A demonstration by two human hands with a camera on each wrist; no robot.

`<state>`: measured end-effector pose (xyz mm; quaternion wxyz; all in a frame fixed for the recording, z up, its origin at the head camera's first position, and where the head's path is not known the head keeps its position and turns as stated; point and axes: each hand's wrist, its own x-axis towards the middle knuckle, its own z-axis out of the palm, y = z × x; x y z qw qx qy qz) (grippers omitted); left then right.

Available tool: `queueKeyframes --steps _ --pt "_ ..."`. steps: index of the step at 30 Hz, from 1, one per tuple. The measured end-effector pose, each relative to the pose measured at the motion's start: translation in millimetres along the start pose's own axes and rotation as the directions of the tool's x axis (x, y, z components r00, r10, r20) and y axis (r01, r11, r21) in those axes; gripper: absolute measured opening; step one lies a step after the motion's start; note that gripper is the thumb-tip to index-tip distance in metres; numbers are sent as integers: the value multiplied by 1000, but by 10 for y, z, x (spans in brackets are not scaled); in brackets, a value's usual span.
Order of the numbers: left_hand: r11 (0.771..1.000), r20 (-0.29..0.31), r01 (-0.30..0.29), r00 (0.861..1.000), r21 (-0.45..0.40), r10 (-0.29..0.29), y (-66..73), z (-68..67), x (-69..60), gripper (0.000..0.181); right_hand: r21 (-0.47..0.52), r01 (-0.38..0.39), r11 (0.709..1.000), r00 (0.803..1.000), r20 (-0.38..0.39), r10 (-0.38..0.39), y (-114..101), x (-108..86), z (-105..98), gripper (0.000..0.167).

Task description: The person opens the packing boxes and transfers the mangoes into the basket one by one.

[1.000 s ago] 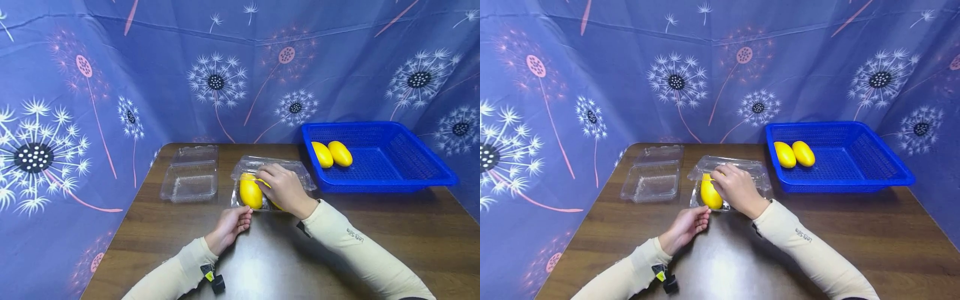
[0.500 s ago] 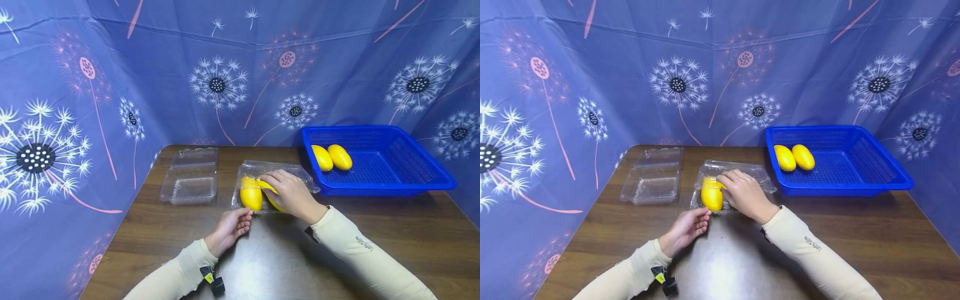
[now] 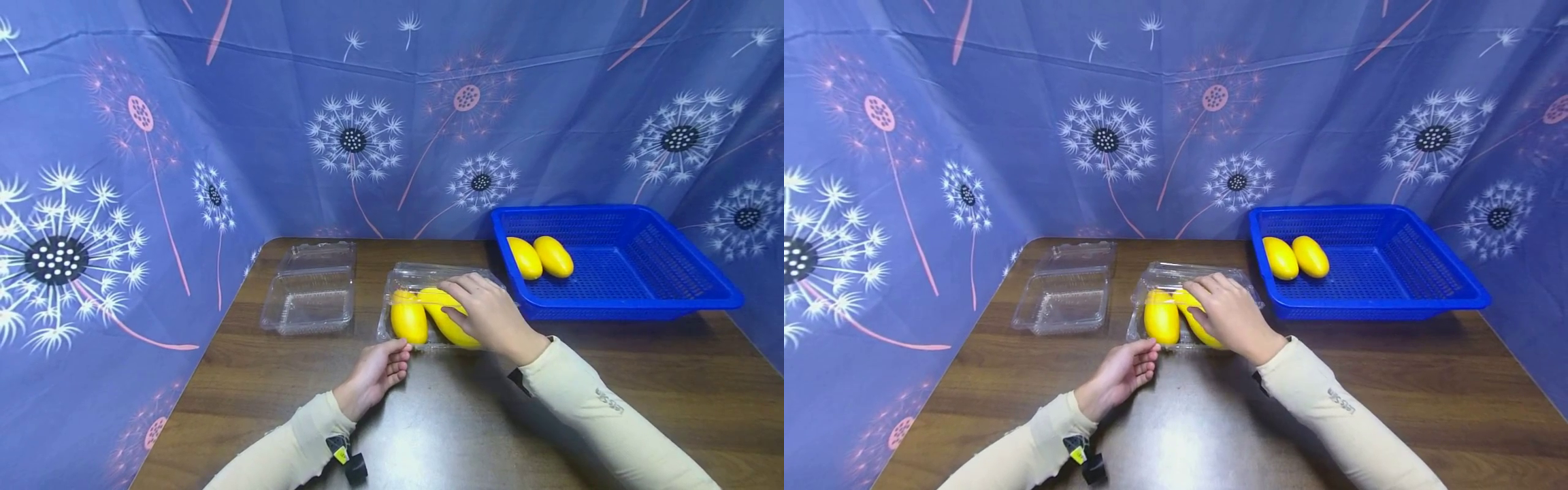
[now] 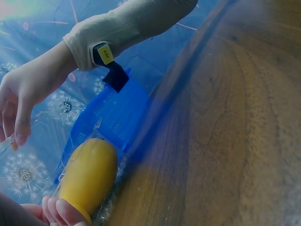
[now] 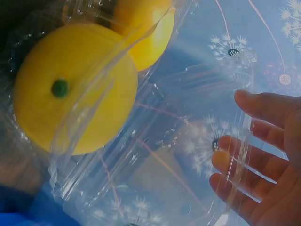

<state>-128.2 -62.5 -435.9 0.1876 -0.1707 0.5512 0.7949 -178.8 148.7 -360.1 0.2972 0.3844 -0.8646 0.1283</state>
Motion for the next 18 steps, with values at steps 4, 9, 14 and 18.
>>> queueKeyframes --steps 4,9,14,18 --pt "1000 1 5 1000 4 -5 -3 -2 -9 26 4 -12 1000 1000 -2 12 25 -16 -29 44" --pt "1000 -2 7 1000 2 -7 -12 -8 -4 19 19 -11 1000 1000 -18 12 49 -21 -59 41" --pt "1000 -9 12 1000 0 -12 -20 -18 18 15 18 -7 1000 1000 -28 8 69 -11 -73 38" --pt "1000 -14 19 1000 5 -19 -18 -26 34 14 20 -2 1000 999 -40 3 84 0 -74 36"
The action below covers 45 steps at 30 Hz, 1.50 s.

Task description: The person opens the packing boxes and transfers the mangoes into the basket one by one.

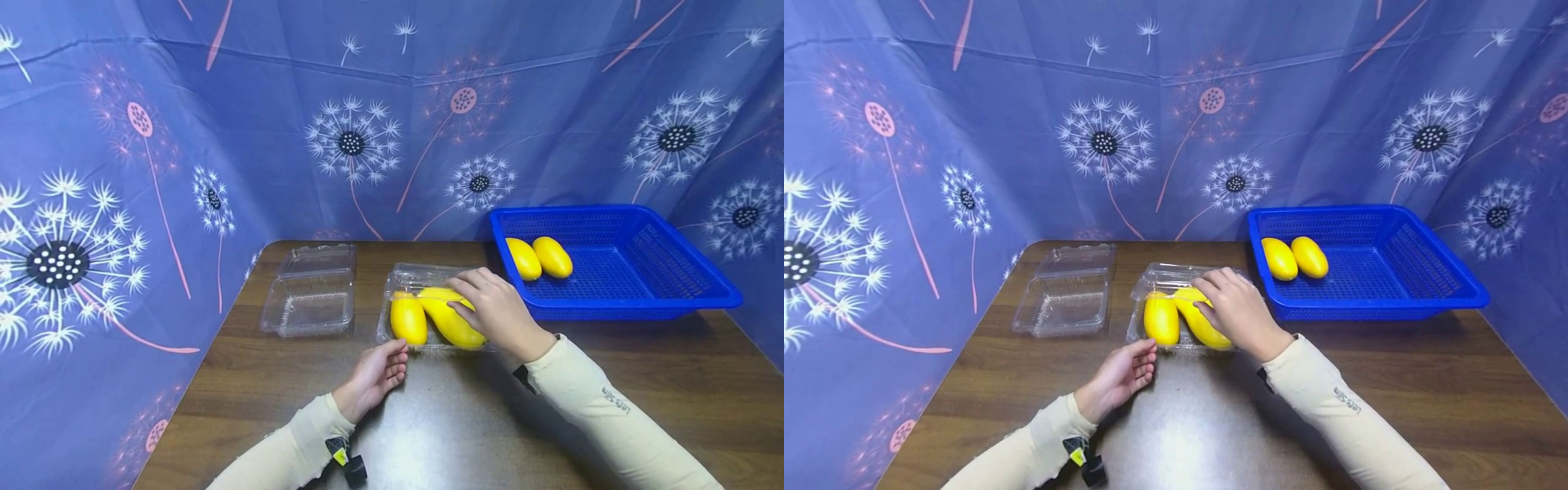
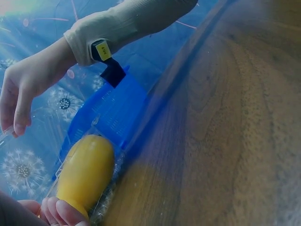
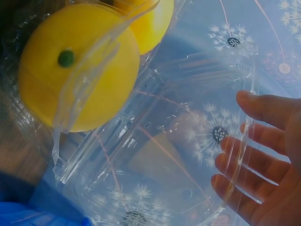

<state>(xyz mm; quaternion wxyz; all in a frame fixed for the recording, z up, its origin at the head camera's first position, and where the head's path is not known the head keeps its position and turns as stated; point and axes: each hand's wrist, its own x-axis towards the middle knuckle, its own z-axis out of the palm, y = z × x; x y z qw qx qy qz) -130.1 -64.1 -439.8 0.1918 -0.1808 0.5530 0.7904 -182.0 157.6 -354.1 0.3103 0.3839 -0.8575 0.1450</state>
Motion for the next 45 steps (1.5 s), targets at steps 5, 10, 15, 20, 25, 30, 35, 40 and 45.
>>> queueKeyframes --steps 5,10,15,20,25,30,35,40,45 --pt "1000 -11 1 1000 5 -1 1 -8 9 13 10 4 1000 1000 3 -4 9 -5 13 36" --pt "1000 -15 4 1000 7 -4 -3 -9 10 13 8 1 1000 1000 -4 -1 26 -3 0 34" --pt "1000 -25 2 1000 13 -2 4 -9 4 12 7 -8 1000 1000 -13 8 51 5 -23 34" --pt "1000 -34 3 999 16 -2 19 -10 -10 13 10 -6 1000 1000 -5 6 47 5 -22 34" --pt "1000 -42 0 999 18 1 24 -27 -13 12 10 -7 1000 1000 5 7 36 4 -21 33" --pt "1000 -62 -10 998 25 12 31 -39 -10 11 11 0 1000 1000 7 0 33 7 -22 33" --pt "998 -96 -60 993 37 63 45 -48 -12 12 2 -2 1000 1000 23 2 31 5 -21 34" --pt "994 -116 -105 987 43 109 73 -61 -29 16 -1 -5 1000 1000 28 5 24 13 -28 33" --pt "992 -126 -116 984 53 122 93 -67 -47 21 -6 5 1000 1000 20 -5 20 13 -23 33"
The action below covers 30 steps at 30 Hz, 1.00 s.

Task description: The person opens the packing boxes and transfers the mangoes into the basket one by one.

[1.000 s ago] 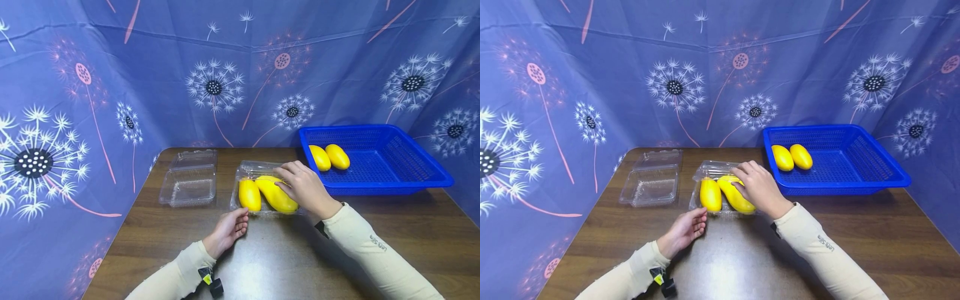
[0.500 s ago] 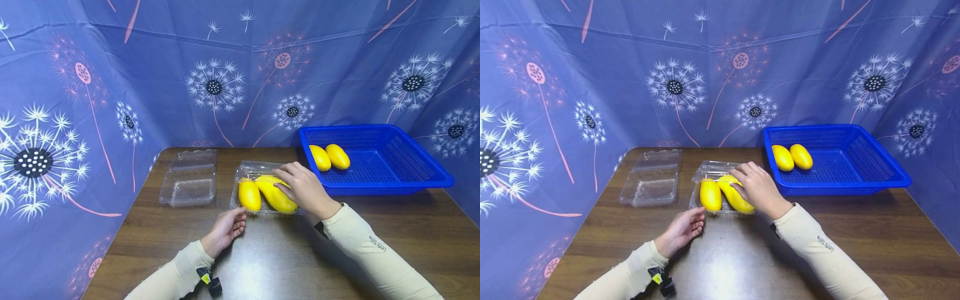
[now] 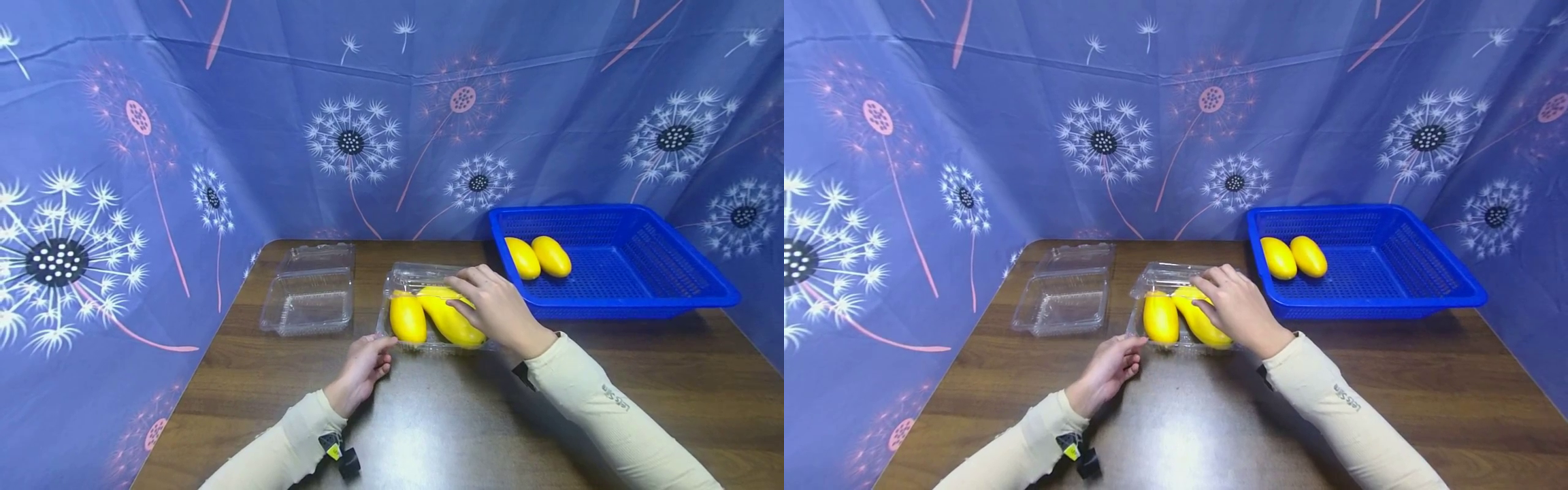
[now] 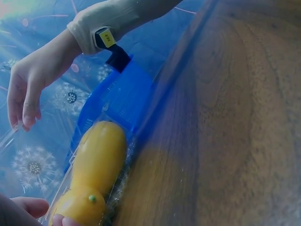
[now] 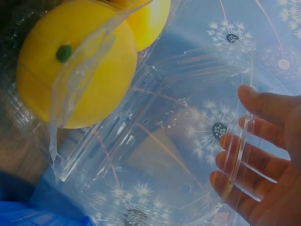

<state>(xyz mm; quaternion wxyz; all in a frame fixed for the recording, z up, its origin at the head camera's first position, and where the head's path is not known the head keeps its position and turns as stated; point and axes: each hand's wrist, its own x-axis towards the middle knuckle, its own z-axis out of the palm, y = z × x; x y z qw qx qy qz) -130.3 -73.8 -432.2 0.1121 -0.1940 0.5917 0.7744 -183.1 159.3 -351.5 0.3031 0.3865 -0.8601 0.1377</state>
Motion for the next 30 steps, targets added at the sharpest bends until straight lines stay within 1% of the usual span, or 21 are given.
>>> queueKeyframes --steps 3,8,10,15,18,22,30 --pt "1000 -11 -3 1000 6 3 18 -2 5 24 -7 15 1000 1000 -5 -15 -2 7 3 32" --pt "1000 -26 -11 1000 -10 11 31 -16 37 26 -13 35 999 999 -9 -35 -4 16 9 30" --pt "1000 -28 -17 999 -22 17 35 -24 49 23 -11 38 999 999 -5 -38 -5 16 10 30" --pt "999 -18 -26 1000 -45 25 40 -35 69 5 -16 44 999 999 0 -44 1 19 4 30" --pt "998 -8 -25 1000 -50 25 40 -41 77 5 -20 50 999 999 0 -50 8 26 -4 30" --pt "998 -3 -34 999 -45 34 52 -52 96 1 -21 65 998 998 -1 -65 17 38 -18 31" --pt "999 -2 -37 999 -32 37 77 -72 144 10 -18 84 996 996 7 -84 35 64 -29 30"
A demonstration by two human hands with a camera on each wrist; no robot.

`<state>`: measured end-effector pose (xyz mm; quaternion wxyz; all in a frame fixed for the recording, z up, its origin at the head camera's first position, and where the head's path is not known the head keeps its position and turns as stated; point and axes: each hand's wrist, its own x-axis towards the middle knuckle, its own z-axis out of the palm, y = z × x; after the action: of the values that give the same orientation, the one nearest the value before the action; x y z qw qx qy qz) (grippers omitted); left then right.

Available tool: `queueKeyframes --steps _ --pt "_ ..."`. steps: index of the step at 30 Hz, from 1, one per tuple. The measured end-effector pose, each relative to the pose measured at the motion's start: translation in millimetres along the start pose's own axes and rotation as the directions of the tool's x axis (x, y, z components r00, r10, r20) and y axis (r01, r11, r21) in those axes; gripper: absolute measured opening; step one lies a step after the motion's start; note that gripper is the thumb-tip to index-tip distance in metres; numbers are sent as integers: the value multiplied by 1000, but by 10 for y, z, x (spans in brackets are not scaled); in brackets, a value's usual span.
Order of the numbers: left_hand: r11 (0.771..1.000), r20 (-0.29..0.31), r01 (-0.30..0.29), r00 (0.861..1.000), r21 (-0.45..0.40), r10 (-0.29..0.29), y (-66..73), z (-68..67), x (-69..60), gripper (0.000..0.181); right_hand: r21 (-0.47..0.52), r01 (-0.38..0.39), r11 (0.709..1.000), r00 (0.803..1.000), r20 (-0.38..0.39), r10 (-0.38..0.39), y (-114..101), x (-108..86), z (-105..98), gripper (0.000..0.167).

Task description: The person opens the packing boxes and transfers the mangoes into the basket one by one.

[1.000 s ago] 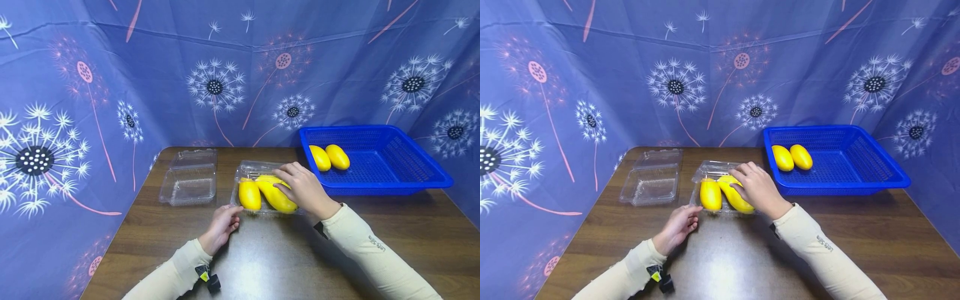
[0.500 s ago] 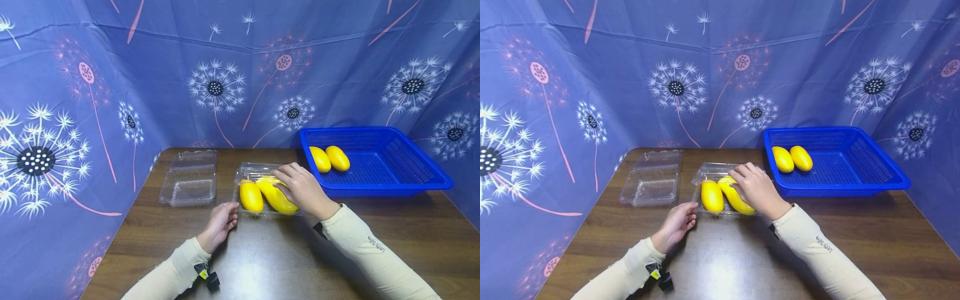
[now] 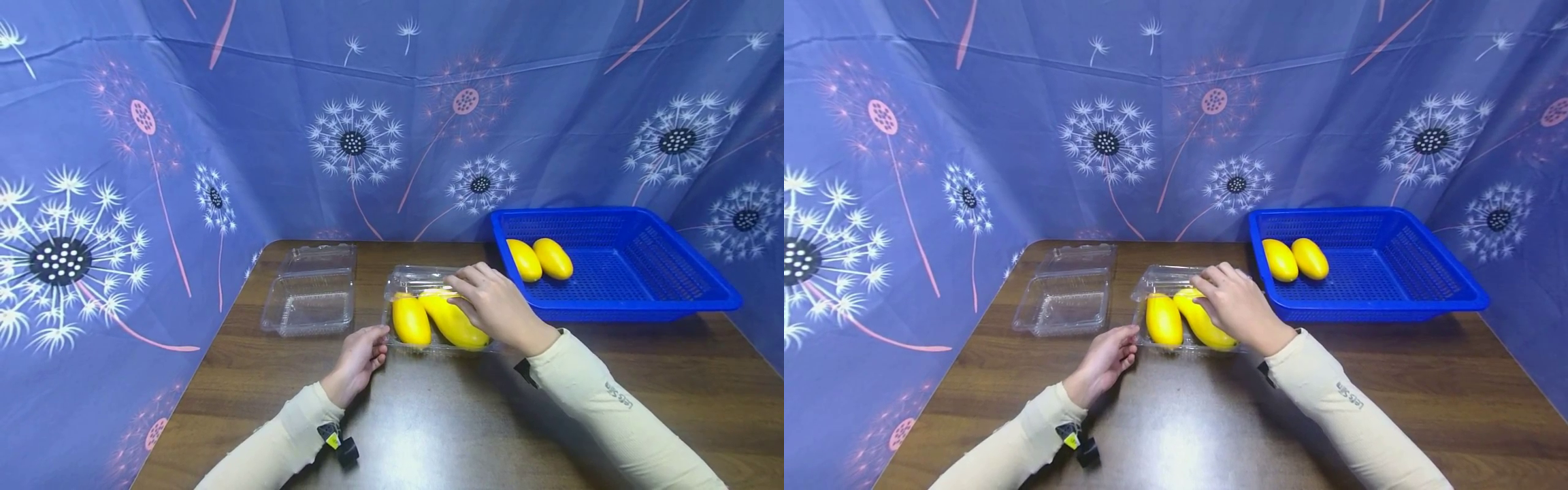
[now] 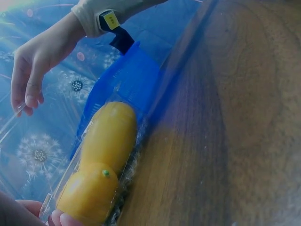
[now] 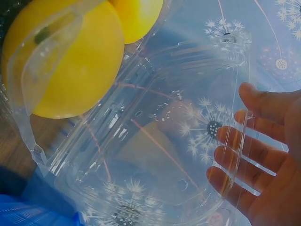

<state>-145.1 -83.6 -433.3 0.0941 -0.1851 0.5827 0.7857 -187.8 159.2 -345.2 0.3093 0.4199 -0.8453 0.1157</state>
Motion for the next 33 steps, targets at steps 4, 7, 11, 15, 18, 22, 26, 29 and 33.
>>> queueKeyframes --steps 4,7,11,15,18,22,26,29,33 --pt "1000 -14 -3 1000 -4 3 12 10 45 7 3 -6 1000 1000 2 6 12 9 -4 30" --pt "1000 -24 -9 1000 -2 9 26 28 72 5 3 -14 1000 1000 2 14 22 14 -8 31" --pt "1000 -34 -12 999 5 12 38 44 93 5 4 -18 1000 1000 2 18 28 12 -8 31" --pt "1000 -40 -14 999 11 14 48 55 117 10 4 -15 1000 1000 0 15 34 16 -8 30" --pt "1000 -48 -14 999 5 15 58 63 136 14 4 -10 1000 1000 -6 10 41 24 -10 30" --pt "1000 -50 -14 999 -4 14 65 70 159 17 9 -11 1000 1000 -9 11 54 37 -16 29" --pt "1000 -38 -15 999 -1 15 66 75 172 20 15 -18 1000 1000 -1 18 68 50 -22 29" --pt "1000 -40 -15 999 -5 14 69 82 188 24 17 -23 1000 1000 4 23 83 62 -25 29" --pt "1000 -54 -9 998 -11 9 76 96 218 25 21 -29 999 1000 6 29 102 77 -27 30"
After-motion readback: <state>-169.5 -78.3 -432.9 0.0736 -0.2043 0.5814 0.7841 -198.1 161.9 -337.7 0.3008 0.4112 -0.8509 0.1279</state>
